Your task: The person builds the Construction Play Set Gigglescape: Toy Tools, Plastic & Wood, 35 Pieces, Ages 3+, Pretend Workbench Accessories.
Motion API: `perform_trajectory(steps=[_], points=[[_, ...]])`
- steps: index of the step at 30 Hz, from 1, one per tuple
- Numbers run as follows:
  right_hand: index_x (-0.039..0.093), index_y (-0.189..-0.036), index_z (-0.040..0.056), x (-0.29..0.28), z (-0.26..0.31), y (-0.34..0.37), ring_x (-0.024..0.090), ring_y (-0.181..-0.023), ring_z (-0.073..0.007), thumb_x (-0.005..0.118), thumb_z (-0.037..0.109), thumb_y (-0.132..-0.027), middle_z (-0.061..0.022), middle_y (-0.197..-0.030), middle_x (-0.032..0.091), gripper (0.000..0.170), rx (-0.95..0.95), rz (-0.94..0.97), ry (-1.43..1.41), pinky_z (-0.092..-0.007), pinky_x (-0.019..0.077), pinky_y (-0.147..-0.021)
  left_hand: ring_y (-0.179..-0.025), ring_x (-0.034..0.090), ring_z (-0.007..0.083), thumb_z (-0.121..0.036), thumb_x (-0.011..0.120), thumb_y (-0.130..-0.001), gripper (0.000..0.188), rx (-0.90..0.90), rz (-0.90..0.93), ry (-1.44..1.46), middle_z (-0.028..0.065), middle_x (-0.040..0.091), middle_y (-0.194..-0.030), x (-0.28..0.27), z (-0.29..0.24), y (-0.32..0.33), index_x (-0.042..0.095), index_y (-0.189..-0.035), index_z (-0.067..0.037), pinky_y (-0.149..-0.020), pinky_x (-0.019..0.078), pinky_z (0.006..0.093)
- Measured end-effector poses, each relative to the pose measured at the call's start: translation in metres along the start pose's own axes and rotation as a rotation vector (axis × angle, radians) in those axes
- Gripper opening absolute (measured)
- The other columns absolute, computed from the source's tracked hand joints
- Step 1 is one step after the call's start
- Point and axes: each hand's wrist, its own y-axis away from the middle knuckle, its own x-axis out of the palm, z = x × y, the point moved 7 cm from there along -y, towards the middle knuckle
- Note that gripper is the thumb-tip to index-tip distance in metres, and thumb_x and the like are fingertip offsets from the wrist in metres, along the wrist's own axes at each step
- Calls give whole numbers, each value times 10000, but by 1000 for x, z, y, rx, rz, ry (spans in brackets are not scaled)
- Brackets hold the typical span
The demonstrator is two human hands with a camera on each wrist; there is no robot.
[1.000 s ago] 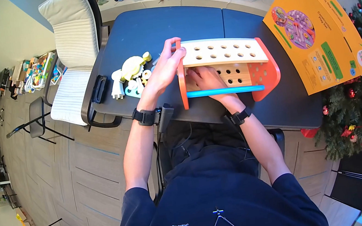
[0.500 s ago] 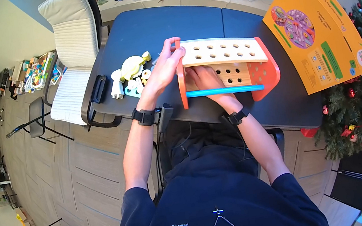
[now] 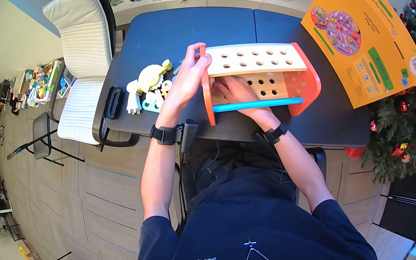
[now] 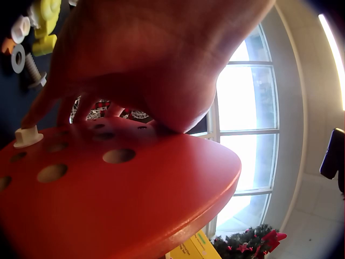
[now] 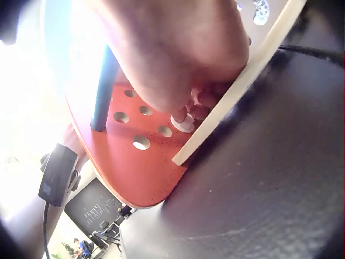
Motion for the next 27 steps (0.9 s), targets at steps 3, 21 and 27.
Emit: perform_trajectory(steps=[3,21,27], points=[[661,-1197,-4,2,-3,0,682,-1044,-483,607,179,-1029,-256,-1122,735,254,14,-18,19,-571,530,-917,-1259,536,262,-387,564,-1042,597,-5,-10,19,168,561,-1315,1,0,0,416,-1528,-73,-1093,419,388],[695,-1134,12,14,-5,-4,699,-1005,-469,551,259,-1043,-262,-1034,749,300,70,-97,161,-586,503,-945,-1324,509,315,-404,538,-1054,611,4,8,25,213,535,-1391,3,-1,1,390,-1535,-58,-1140,389,429],[696,-1150,22,17,-10,-4,700,-1021,-467,538,285,-1053,-268,-1072,747,321,112,-85,163,-578,503,-955,-1249,524,246,-374,562,-1039,596,21,-18,55,143,552,-1282,3,-1,3,416,-1540,-84,-1105,403,376]])
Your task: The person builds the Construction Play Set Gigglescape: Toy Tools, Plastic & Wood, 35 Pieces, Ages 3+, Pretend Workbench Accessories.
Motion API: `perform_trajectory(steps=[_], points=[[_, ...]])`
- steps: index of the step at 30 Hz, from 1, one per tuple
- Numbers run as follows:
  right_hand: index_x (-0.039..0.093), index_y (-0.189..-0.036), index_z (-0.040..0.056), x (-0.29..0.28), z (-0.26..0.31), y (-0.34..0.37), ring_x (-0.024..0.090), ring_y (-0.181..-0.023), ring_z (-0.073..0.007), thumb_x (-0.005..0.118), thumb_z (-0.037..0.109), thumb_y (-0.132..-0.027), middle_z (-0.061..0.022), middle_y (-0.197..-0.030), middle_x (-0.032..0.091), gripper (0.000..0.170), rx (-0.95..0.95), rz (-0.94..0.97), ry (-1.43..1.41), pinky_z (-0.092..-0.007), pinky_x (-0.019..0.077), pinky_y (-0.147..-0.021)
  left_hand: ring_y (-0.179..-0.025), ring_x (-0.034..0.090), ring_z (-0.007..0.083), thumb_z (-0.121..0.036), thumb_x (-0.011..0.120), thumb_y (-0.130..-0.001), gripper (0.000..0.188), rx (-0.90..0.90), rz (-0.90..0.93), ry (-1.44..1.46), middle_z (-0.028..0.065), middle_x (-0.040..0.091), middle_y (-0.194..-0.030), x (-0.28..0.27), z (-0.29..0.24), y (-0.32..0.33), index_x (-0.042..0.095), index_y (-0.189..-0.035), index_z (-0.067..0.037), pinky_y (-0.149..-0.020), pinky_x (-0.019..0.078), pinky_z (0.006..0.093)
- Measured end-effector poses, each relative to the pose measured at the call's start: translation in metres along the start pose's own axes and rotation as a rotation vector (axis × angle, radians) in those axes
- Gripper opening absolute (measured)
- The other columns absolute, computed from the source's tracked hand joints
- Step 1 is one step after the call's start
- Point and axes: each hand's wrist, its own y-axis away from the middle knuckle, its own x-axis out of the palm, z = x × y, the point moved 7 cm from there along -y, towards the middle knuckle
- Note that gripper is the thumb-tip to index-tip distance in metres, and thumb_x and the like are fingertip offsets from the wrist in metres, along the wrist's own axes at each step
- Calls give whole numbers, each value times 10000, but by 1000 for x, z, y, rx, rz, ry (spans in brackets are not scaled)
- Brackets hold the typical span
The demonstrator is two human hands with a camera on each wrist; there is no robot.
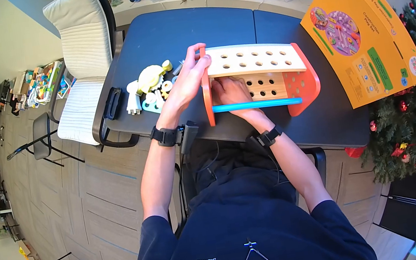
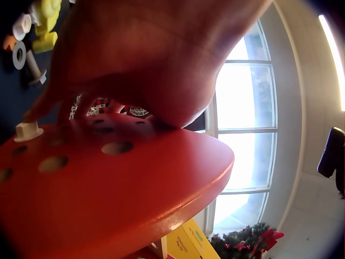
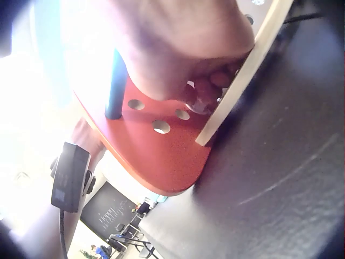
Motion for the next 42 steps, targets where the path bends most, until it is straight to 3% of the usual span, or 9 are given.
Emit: perform_trajectory(steps=[10,14,20,24,27,29,35,40,42], points=[[588,-1329,20,-13,22,16,633,-1093,-482,591,217,-1020,-256,-1163,695,367,-96,99,85,-573,488,-972,-1306,510,262,-368,586,-1049,641,4,-33,49,167,545,-1383,-1,4,-2,394,-1571,-49,-1126,406,381],[520,-1464,18,-25,35,60,509,-1341,-391,651,238,-1017,-209,-1513,470,515,-238,246,219,-518,435,-1088,-1485,421,303,-438,615,-1057,748,-8,-24,91,248,441,-1581,-5,17,-11,328,-1614,-29,-1205,368,413],[709,-1273,44,-123,75,112,696,-1126,-361,602,225,-1072,-177,-1217,727,291,-132,430,-151,-435,559,-956,-1604,264,357,-591,581,-1051,957,-50,-104,-68,279,267,-1714,-4,-2,32,164,-1695,-19,-1267,295,466],[709,-1211,21,-230,68,124,663,-1029,-348,565,98,-1074,-157,-1090,699,212,-196,-343,109,-435,536,-897,-1575,330,324,-574,549,-1070,910,-160,70,75,214,338,-1699,5,5,54,175,-1705,-41,-1225,365,504],[513,-1512,22,-238,39,123,644,-1158,-447,513,194,-1114,-248,-1229,686,434,-93,-522,509,-496,517,-961,-1527,406,296,-541,542,-1083,859,-144,143,160,188,382,-1675,14,2,54,202,-1705,-56,-1175,433,486],[385,-1593,7,-222,11,125,645,-1151,-525,469,216,-1132,-320,-1241,680,513,287,-273,144,-546,517,-940,-1479,460,255,-467,540,-1099,797,-134,132,192,164,425,-1646,17,-3,58,212,-1707,-70,-1127,483,451],[369,-1594,24,-205,20,134,671,-1152,-504,423,96,-1125,-336,-1239,683,477,169,-444,-68,-526,554,-907,-1586,291,211,-106,624,-1040,878,105,196,139,146,244,-1748,13,-21,74,62,-1702,28,-1297,203,350],[414,-1505,-2,-180,-13,137,645,-1191,-522,479,4,-1081,-330,-1237,684,430,210,-375,-114,-506,532,-957,-1550,362,223,1,547,-1056,892,99,139,29,77,228,-1763,22,1,92,-3,-1739,-164,-1210,395,411],[438,-1452,-13,-163,-34,139,622,-1188,-546,483,14,-1081,-344,-1231,677,375,241,-324,-126,-524,524,-945,-1472,507,329,30,524,-1045,869,199,27,-212,203,392,-1681,19,23,91,27,-1734,-152,-1160,446,421]])
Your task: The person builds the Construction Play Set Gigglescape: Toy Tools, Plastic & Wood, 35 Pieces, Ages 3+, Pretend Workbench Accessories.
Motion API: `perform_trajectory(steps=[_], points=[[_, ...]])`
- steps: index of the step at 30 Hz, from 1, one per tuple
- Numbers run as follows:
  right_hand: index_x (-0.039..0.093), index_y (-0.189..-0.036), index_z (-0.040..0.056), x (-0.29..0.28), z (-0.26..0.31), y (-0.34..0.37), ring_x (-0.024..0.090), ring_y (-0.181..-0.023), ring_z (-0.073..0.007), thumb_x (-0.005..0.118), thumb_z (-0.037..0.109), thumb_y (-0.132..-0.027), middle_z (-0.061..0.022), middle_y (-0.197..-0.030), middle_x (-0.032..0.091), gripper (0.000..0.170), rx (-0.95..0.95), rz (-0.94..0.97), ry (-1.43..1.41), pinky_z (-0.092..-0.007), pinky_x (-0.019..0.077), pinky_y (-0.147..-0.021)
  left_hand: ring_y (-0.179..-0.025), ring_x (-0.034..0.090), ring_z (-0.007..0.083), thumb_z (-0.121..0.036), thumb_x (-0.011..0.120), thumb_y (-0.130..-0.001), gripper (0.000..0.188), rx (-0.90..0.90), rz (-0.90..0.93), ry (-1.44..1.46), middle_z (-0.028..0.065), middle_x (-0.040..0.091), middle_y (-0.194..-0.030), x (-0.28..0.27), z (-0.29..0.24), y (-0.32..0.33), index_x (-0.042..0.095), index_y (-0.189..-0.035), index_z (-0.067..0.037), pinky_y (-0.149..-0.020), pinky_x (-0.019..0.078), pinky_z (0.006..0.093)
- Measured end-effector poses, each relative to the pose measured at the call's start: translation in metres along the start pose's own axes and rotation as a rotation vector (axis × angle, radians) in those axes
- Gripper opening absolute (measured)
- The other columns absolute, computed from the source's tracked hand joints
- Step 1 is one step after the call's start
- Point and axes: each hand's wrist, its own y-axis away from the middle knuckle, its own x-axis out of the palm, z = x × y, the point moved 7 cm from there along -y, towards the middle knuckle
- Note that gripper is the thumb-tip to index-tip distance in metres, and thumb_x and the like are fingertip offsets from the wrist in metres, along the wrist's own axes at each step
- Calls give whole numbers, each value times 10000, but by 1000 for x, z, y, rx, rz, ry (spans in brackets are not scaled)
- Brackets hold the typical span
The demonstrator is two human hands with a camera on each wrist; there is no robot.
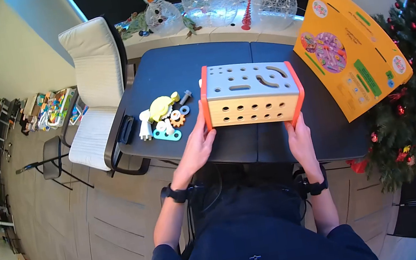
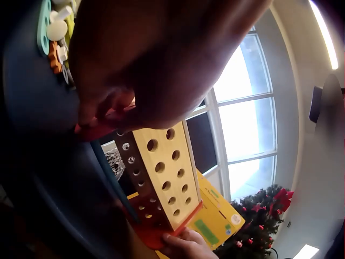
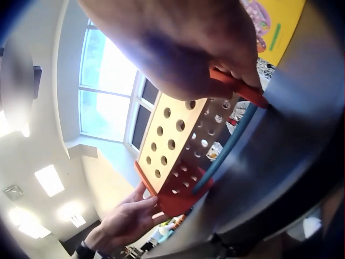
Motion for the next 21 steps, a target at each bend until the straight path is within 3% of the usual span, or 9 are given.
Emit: perform_trajectory(steps=[2,5,6,9,11,13,14,17,21], points=[[467,-1364,-28,11,-10,-1,588,-1177,-575,499,41,-1084,-365,-1218,667,290,-6,-17,31,-554,513,-916,-1434,537,425,52,502,-1033,844,-32,-64,-79,298,529,-1548,1,10,3,56,-1726,-133,-1161,440,421],[470,-1369,-28,15,-22,-6,592,-1178,-570,503,49,-1087,-367,-1213,668,293,32,22,14,-563,511,-912,-1479,456,454,55,476,-1032,817,3,-55,-170,291,381,-1658,2,8,5,73,-1722,-115,-1199,402,429],[474,-1381,-22,16,-22,-7,595,-1172,-570,511,64,-1092,-355,-1216,674,304,9,27,8,-563,512,-915,-1450,482,462,54,486,-1014,767,29,-85,-194,268,357,-1676,0,6,6,185,-1705,-88,-1199,413,437],[477,-1393,-13,16,-19,-8,602,-1163,-564,507,84,-1101,-331,-1214,687,310,11,93,55,-562,512,-917,-1377,550,451,45,508,-992,660,148,-150,-540,244,450,-1615,-14,-4,10,371,-1630,-50,-1157,463,445],[487,-1417,4,10,-15,-4,638,-1125,-535,532,159,-1101,-311,-1202,701,355,18,171,201,-564,528,-913,-1262,611,419,-1,566,-983,423,57,-310,-626,206,599,-1396,-31,-14,17,589,-1405,9,-1042,529,470],[508,-1415,10,-3,0,4,655,-1105,-517,545,201,-1098,-312,-1194,703,372,67,260,394,-565,539,-910,-1159,633,413,-37,619,-976,321,-97,-370,-797,201,624,-1284,-51,0,19,644,-1294,1,-973,539,494],[578,-1367,18,-7,-1,6,691,-1035,-486,569,264,-1090,-287,-1127,729,371,71,262,464,-553,559,-878,-1083,629,396,-67,670,-962,266,-16,-468,-976,201,621,-1225,-60,3,23,672,-1224,-20,-921,535,495],[636,-1301,26,-20,33,15,711,-980,-459,579,287,-1087,-243,-1050,757,342,96,255,578,-541,564,-835,-1121,604,365,-149,726,-958,323,-82,-472,-1168,182,599,-1256,-73,19,23,678,-1269,-81,-923,531,483],[648,-1328,43,-18,59,19,723,-942,-417,593,287,-1080,-192,-989,768,352,44,311,544,-508,555,-813,-1100,595,363,-169,762,-931,357,-71,-433,-1224,195,586,-1228,-68,30,15,674,-1269,-96,-905,521,476]])
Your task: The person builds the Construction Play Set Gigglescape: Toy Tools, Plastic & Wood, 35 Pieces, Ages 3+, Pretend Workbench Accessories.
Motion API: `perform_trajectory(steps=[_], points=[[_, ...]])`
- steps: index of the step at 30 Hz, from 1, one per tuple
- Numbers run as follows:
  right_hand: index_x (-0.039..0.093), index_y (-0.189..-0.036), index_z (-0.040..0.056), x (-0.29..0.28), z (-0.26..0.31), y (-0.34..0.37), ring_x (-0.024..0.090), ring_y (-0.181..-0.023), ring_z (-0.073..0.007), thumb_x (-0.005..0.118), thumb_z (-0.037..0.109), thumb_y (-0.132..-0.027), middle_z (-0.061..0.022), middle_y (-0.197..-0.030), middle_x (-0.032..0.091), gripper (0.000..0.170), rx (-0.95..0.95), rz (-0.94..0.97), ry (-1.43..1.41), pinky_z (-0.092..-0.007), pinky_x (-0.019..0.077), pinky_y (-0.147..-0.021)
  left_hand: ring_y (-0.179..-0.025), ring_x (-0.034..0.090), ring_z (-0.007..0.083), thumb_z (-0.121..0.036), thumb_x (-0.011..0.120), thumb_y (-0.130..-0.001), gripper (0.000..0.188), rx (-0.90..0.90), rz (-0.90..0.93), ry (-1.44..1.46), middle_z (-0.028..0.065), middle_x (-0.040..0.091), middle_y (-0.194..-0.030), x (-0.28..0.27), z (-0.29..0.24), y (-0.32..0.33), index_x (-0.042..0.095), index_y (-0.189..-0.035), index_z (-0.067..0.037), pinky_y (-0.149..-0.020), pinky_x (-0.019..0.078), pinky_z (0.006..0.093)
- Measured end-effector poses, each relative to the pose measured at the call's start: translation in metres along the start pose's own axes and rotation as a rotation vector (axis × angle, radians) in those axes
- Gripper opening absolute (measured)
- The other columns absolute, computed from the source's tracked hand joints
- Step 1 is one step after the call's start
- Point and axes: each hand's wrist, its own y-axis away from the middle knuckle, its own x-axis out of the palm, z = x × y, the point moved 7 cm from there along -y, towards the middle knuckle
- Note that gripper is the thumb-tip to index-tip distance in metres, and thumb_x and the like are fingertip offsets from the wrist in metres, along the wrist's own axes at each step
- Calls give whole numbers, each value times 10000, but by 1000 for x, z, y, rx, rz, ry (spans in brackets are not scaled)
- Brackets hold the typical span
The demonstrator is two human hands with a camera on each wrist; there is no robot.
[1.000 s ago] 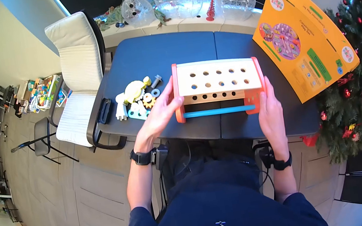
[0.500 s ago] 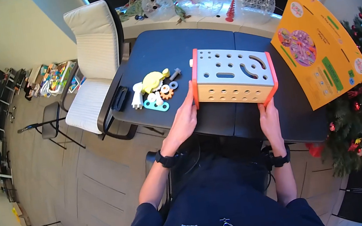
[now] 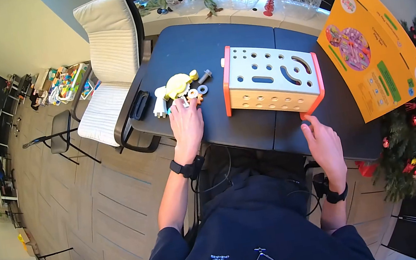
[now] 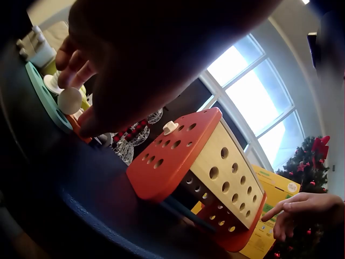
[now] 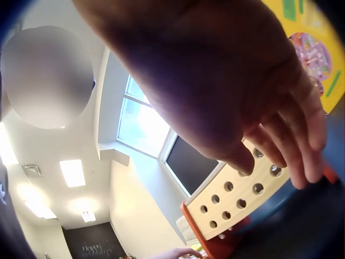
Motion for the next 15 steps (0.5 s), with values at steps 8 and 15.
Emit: perform_trajectory(steps=[8,15], points=[[663,-1299,55,3,41,10,735,-893,-374,631,266,-1062,-147,-963,773,319,-208,135,-198,-462,564,-772,-1093,608,386,-160,782,-912,333,-32,51,44,233,551,-1261,8,-2,-7,681,-1218,-78,-904,520,487],[669,-1278,51,23,66,5,735,-911,-366,626,257,-1062,-139,-993,773,301,-333,187,-262,-459,571,-786,-1025,684,476,-79,755,-927,256,-30,36,237,303,514,-1352,14,-3,-14,679,-1162,-12,-867,573,527]])
